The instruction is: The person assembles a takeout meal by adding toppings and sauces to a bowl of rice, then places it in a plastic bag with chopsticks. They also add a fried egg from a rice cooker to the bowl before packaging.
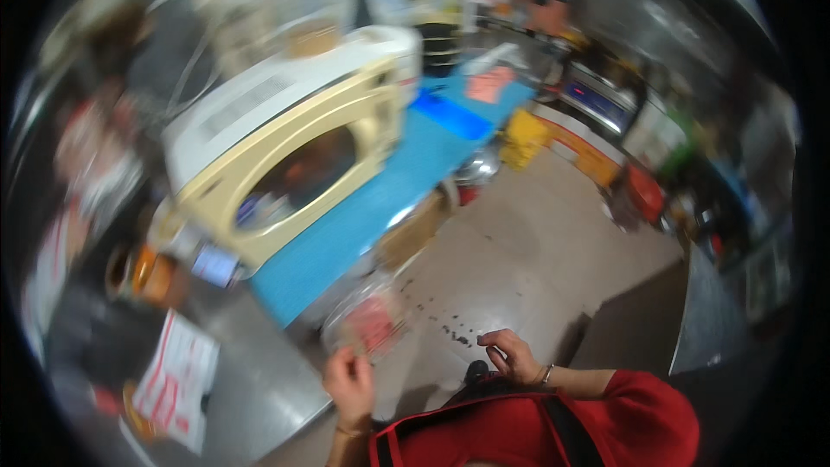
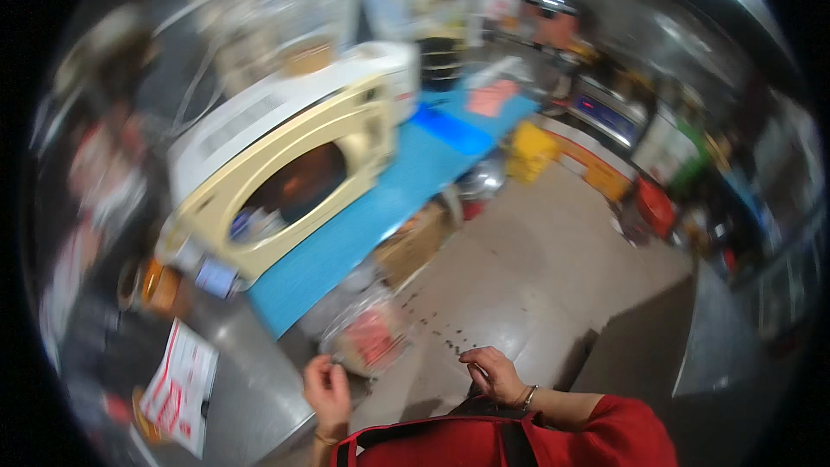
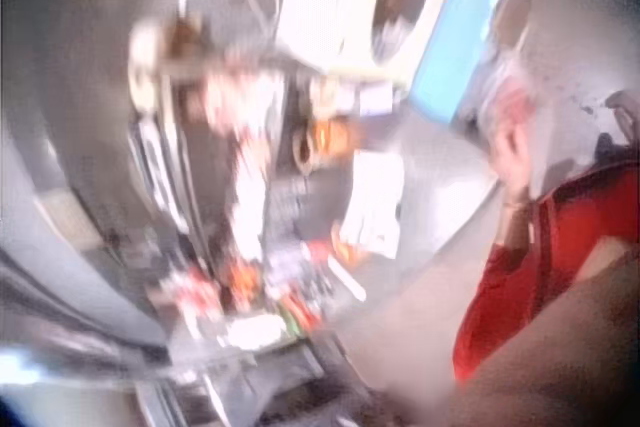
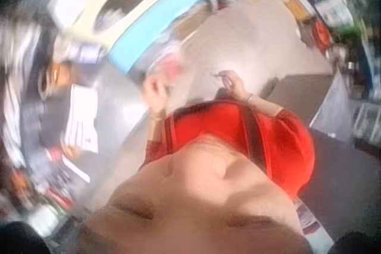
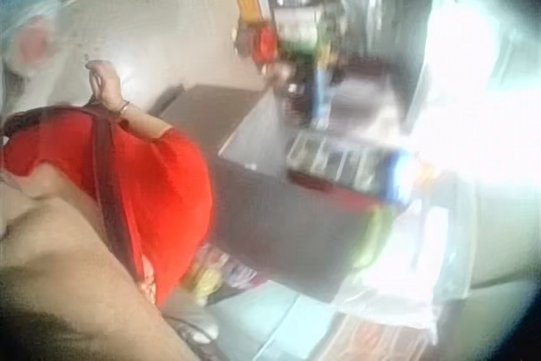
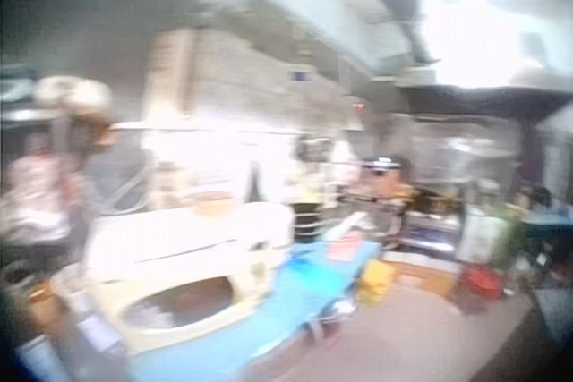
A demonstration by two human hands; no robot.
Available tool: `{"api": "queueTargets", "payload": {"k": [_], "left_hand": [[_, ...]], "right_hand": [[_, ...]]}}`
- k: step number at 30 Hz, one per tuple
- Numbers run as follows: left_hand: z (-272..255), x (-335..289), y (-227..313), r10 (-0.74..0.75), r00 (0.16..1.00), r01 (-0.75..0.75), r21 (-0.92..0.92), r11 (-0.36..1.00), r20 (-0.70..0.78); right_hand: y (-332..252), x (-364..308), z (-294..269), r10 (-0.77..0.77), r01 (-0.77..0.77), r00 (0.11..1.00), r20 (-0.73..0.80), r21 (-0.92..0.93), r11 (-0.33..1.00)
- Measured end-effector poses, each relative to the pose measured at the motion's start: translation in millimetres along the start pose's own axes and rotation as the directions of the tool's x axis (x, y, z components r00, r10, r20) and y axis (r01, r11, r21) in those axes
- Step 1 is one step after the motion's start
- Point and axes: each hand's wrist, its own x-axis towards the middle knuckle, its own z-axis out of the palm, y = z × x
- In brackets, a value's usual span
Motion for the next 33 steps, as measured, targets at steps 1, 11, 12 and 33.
{"api": "queueTargets", "payload": {"k": [1, 11, 12, 33], "left_hand": [[50, 5, 31, 0.041, 0.989, -0.037, -0.027, 0.999, 0.143], [345, 81, 206, 0.493, 0.729, -0.340, -0.375, 0.863, 0.474], [367, 98, 207, 0.485, 0.738, -0.344, -0.358, 0.868, 0.468], [927, 307, 350, 0.547, 0.739, -0.419, -0.368, 0.830, 0.394]], "right_hand": [[25, -2, -31, 0.029, -0.029, 0.997, -0.069, -0.005, 1.000], [215, 101, -275, 0.003, -0.081, 0.846, -0.534, -0.122, 0.989], [238, 118, -296, 0.002, -0.084, 0.828, -0.560, -0.120, 0.989], [717, 357, -679, 0.293, -0.415, 0.821, -0.491, -0.158, 0.896]]}}
